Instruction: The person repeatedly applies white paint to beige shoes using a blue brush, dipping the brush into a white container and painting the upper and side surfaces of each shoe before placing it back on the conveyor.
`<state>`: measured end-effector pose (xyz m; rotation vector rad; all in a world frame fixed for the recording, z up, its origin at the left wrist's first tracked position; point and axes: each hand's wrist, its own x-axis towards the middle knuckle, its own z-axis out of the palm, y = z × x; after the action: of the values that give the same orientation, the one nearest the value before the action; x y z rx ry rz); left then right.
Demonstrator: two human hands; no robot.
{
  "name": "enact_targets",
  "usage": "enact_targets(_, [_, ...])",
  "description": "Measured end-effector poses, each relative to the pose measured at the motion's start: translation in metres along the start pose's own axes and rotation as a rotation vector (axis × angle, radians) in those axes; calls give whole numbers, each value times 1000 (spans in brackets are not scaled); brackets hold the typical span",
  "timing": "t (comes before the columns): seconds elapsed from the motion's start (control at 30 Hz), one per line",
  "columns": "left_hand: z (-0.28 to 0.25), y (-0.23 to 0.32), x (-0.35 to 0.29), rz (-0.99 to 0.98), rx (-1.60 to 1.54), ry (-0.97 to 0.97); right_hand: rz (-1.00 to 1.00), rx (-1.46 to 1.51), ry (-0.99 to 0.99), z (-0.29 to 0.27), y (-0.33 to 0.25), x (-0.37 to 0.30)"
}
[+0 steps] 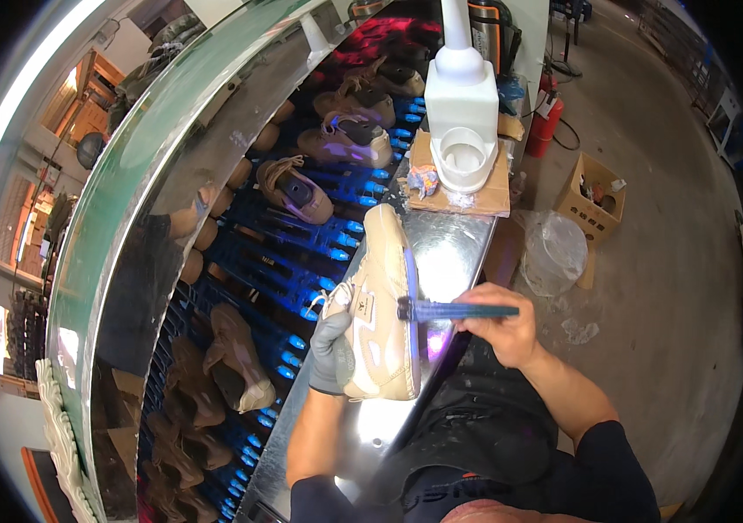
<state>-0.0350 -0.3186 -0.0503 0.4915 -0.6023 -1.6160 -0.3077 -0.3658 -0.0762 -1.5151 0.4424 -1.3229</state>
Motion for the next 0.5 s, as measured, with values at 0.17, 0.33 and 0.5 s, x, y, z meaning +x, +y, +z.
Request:
enact_targets(0.17, [3, 7, -1, 19, 74, -12, -153, -157, -163, -23, -40, 19])
enact_targets(0.33, [-7, 12, 0, 25, 196, 38, -372, -431, -162, -27, -65, 50])
enact_targets(0.5, [1, 14, -2, 80, 218, 104, -451, -484, -280, -30, -70, 52])
